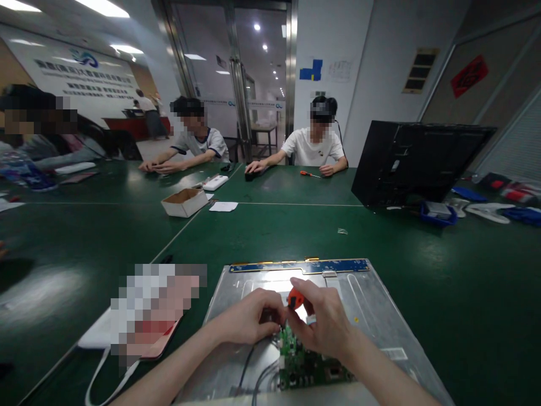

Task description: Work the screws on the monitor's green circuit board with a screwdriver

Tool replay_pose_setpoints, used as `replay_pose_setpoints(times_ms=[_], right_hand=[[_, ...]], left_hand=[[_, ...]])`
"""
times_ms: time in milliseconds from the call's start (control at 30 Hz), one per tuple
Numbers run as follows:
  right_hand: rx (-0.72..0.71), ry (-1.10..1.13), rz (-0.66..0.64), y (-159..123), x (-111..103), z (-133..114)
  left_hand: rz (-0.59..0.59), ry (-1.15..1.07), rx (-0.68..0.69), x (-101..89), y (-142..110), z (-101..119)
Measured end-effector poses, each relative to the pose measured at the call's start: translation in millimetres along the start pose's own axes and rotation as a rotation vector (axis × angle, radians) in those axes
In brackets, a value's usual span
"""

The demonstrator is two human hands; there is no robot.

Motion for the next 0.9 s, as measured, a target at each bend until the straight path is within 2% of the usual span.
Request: replay_pose_setpoints(times_ms=[333, 433, 667, 900], right_hand=[[-0.012, 0.071, -0.058, -1.5, 1.1, -0.8], [-0.009, 0.06, -0.034, -1.0, 1.2, -0.5], [-0.012, -0.023, 0.017, 2.6, -3.9, 3.9], [-0.038, 0.079, -0.062, 6.0, -8.2, 0.4]], left_hand=[[0.003, 0.022, 0.019, 0.1, -0.3, 1.1], [0.031, -0.001, 0.013, -1.2, -1.5, 2.7], [0.01, -0.087, 0.044, -0.1, 0.9, 3.5], [-0.022, -0.12, 0.023, 1.9, 1.8, 2.1]])
Point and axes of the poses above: each hand's wrist, its own y-axis towards the middle knuckle, its own x-axis out of the palm, z = x × y, the point moved 5 cm from there along y, towards the middle knuckle, and after that the axes turned 4 degrees about -z, right-handed, at the moved point
